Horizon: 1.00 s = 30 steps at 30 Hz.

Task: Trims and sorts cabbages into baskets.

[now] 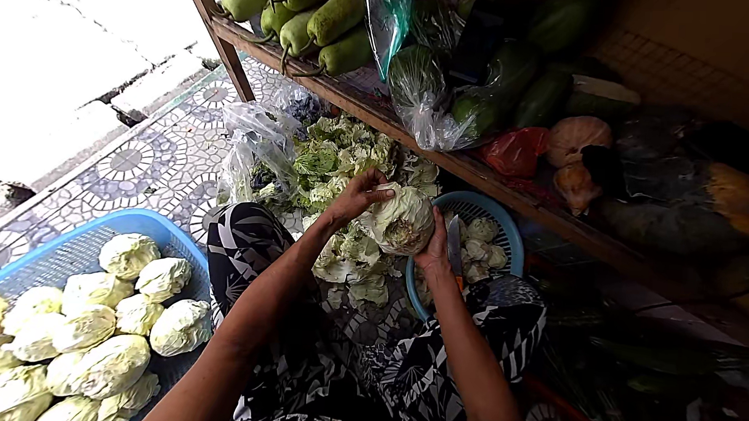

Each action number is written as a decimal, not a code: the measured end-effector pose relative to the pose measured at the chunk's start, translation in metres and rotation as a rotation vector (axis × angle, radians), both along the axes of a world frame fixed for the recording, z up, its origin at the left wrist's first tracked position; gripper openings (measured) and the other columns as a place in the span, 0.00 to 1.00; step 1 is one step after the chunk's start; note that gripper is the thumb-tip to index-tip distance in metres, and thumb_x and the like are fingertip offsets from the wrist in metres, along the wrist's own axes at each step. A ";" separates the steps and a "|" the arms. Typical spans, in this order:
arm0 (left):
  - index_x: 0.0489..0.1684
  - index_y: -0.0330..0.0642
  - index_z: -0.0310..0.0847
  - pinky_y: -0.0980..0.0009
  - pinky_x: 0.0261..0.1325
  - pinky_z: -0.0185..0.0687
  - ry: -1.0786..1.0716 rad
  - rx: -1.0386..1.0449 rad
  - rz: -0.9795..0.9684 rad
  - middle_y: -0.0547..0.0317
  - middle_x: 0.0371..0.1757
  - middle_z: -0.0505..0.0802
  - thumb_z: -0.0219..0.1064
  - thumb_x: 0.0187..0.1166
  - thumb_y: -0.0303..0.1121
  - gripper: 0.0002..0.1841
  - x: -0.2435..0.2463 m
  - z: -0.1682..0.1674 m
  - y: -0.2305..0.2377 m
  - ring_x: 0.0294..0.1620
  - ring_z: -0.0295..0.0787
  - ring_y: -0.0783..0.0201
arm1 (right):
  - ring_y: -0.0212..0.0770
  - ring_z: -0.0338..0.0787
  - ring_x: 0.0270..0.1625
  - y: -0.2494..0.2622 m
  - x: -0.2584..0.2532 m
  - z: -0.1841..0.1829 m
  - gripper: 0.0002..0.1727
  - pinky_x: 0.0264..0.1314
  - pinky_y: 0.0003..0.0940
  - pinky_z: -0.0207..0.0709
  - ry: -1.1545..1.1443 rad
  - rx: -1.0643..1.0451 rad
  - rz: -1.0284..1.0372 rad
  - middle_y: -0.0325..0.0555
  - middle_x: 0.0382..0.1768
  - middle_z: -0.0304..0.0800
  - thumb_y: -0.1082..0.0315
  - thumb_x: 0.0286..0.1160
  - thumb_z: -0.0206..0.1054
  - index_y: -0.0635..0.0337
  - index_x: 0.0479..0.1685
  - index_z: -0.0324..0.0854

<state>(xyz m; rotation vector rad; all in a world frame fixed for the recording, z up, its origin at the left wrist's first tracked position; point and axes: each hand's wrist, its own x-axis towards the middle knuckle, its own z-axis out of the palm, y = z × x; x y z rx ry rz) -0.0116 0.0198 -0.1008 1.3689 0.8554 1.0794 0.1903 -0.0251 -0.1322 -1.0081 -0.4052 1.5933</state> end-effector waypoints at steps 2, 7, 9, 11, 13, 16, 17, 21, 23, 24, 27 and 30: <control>0.39 0.41 0.76 0.75 0.48 0.84 -0.119 0.002 0.073 0.67 0.33 0.87 0.66 0.78 0.21 0.05 0.000 -0.002 0.001 0.36 0.85 0.76 | 0.45 0.90 0.59 0.001 0.000 0.000 0.26 0.59 0.48 0.86 0.009 -0.011 0.000 0.49 0.57 0.88 0.44 0.90 0.46 0.51 0.71 0.75; 0.37 0.46 0.71 0.73 0.47 0.84 -0.285 -0.107 0.221 0.68 0.32 0.85 0.61 0.82 0.21 0.08 0.003 -0.001 0.003 0.35 0.84 0.74 | 0.49 0.89 0.61 -0.002 -0.005 0.002 0.33 0.60 0.55 0.84 0.077 -0.084 0.041 0.49 0.60 0.88 0.33 0.85 0.44 0.45 0.73 0.75; 0.38 0.45 0.69 0.70 0.50 0.87 -0.352 -0.175 0.319 0.65 0.35 0.85 0.60 0.84 0.21 0.08 0.002 0.006 0.001 0.38 0.85 0.72 | 0.53 0.87 0.64 -0.003 -0.006 -0.002 0.39 0.60 0.61 0.82 0.141 -0.133 0.076 0.51 0.63 0.86 0.26 0.80 0.41 0.42 0.75 0.73; 0.40 0.44 0.66 0.66 0.50 0.88 -0.412 -0.244 0.443 0.63 0.37 0.82 0.59 0.85 0.21 0.08 0.003 0.007 0.002 0.37 0.85 0.69 | 0.59 0.85 0.64 -0.003 -0.006 -0.004 0.46 0.56 0.66 0.81 0.183 -0.218 0.097 0.55 0.65 0.84 0.19 0.72 0.38 0.40 0.77 0.70; 0.40 0.44 0.65 0.68 0.47 0.86 -0.428 -0.260 0.567 0.62 0.36 0.80 0.59 0.84 0.21 0.08 0.003 0.002 0.005 0.35 0.82 0.69 | 0.63 0.84 0.64 -0.002 -0.007 -0.002 0.50 0.53 0.68 0.80 0.174 -0.300 0.090 0.58 0.67 0.81 0.15 0.68 0.36 0.39 0.80 0.67; 0.42 0.40 0.65 0.68 0.47 0.86 -0.375 -0.212 0.683 0.59 0.36 0.80 0.60 0.84 0.21 0.07 0.003 -0.005 0.007 0.35 0.82 0.68 | 0.63 0.82 0.65 0.001 -0.006 0.001 0.49 0.55 0.68 0.79 0.092 -0.350 0.068 0.59 0.70 0.79 0.16 0.69 0.36 0.39 0.81 0.66; 0.42 0.39 0.65 0.68 0.46 0.85 -0.341 -0.187 0.717 0.59 0.36 0.80 0.61 0.83 0.21 0.07 0.002 -0.008 0.008 0.34 0.81 0.68 | 0.62 0.82 0.68 0.002 -0.005 0.002 0.47 0.59 0.68 0.78 0.054 -0.343 0.049 0.57 0.72 0.79 0.18 0.71 0.38 0.38 0.81 0.67; 0.50 0.36 0.63 0.69 0.46 0.83 -0.219 -0.255 0.836 0.53 0.42 0.75 0.58 0.86 0.23 0.06 -0.010 -0.005 0.013 0.36 0.78 0.66 | 0.60 0.82 0.67 -0.003 -0.006 -0.003 0.46 0.57 0.66 0.79 0.155 -0.298 -0.022 0.55 0.69 0.80 0.19 0.73 0.36 0.39 0.80 0.67; 0.64 0.31 0.68 0.62 0.55 0.78 0.050 -0.228 0.763 0.43 0.56 0.79 0.61 0.86 0.27 0.14 -0.012 -0.006 0.011 0.49 0.80 0.58 | 0.64 0.83 0.62 -0.004 -0.004 0.003 0.52 0.51 0.67 0.80 0.207 -0.319 -0.041 0.61 0.68 0.78 0.14 0.67 0.31 0.40 0.81 0.64; 0.72 0.31 0.71 0.53 0.63 0.77 0.194 -0.178 0.660 0.34 0.69 0.78 0.63 0.86 0.34 0.21 -0.012 -0.008 0.009 0.62 0.80 0.48 | 0.65 0.83 0.61 -0.002 -0.001 0.006 0.53 0.50 0.68 0.80 0.203 -0.327 -0.048 0.61 0.68 0.78 0.13 0.66 0.31 0.40 0.81 0.64; 0.89 0.43 0.62 0.41 0.81 0.66 0.312 -0.187 0.216 0.39 0.87 0.69 0.56 0.87 0.56 0.36 0.000 -0.003 -0.008 0.85 0.67 0.42 | 0.65 0.83 0.61 -0.002 0.004 0.008 0.53 0.51 0.66 0.80 0.183 -0.360 -0.041 0.61 0.68 0.79 0.12 0.64 0.33 0.38 0.81 0.64; 0.90 0.47 0.61 0.47 0.73 0.77 0.209 -0.253 -0.017 0.47 0.83 0.77 0.57 0.87 0.56 0.35 0.014 0.001 -0.025 0.76 0.79 0.50 | 0.63 0.84 0.59 -0.004 0.001 0.009 0.54 0.50 0.65 0.81 0.153 -0.391 0.005 0.61 0.66 0.79 0.13 0.65 0.32 0.40 0.80 0.65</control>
